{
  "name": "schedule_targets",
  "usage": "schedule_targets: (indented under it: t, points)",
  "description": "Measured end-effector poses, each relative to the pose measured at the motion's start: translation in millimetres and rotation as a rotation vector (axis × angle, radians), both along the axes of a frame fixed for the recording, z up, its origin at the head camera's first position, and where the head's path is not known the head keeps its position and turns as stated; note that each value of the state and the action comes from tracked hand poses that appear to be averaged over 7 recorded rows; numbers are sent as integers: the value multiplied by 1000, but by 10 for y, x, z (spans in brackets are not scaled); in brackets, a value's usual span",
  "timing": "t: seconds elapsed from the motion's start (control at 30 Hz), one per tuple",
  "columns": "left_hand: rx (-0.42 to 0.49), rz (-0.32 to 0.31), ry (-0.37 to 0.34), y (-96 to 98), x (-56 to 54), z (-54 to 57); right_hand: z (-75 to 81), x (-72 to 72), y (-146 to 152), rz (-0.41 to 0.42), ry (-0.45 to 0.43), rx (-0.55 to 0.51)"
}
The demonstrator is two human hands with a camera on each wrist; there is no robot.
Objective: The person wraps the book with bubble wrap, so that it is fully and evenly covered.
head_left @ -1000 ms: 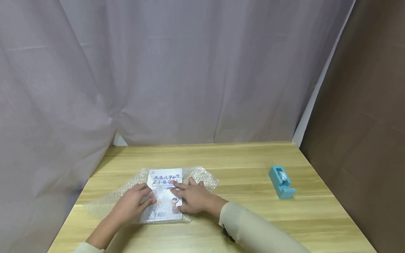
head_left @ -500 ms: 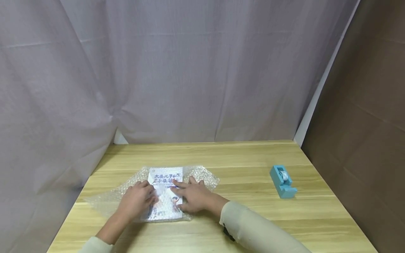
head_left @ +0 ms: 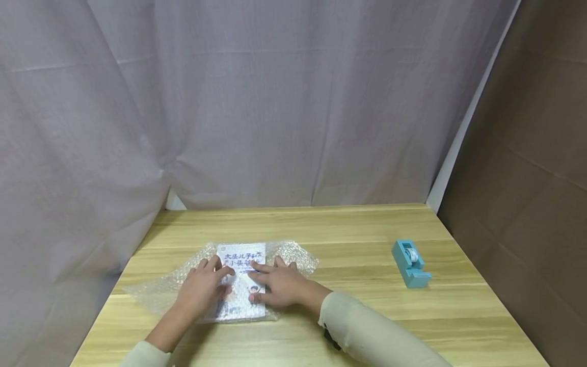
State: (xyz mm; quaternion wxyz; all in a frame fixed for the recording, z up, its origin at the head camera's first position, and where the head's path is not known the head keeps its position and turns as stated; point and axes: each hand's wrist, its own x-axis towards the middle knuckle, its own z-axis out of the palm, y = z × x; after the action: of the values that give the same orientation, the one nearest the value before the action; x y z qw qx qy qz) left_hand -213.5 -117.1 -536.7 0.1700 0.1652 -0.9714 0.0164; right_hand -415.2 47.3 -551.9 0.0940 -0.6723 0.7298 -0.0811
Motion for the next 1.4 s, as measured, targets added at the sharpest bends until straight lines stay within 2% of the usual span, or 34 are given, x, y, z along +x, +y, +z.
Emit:
schedule_targets:
  t: [0.17, 0.3, 0.63, 0.8, 1.03, 1.2, 1.4]
  points:
    - [-6, 6, -27, -27, -12, -41, -19, 19, 9, -5, 22, -4]
    - [4, 1, -29, -28, 1, -48, -26, 33, 12, 17, 86, 11]
    - [58, 8, -67, -14, 40, 2, -11, 59, 12, 83, 165, 60]
    - [63, 7, -69, -34, 56, -5, -8, 73, 21, 83, 165, 67]
    - [16, -21, -53, -129, 105, 3, -11, 73, 19, 78, 149, 68]
    - [111, 5, -57, -249, 179, 37, -20, 62, 9, 81, 151, 66]
    - [246, 73, -114, -414, 367, 105, -24, 50, 11, 84, 119, 64]
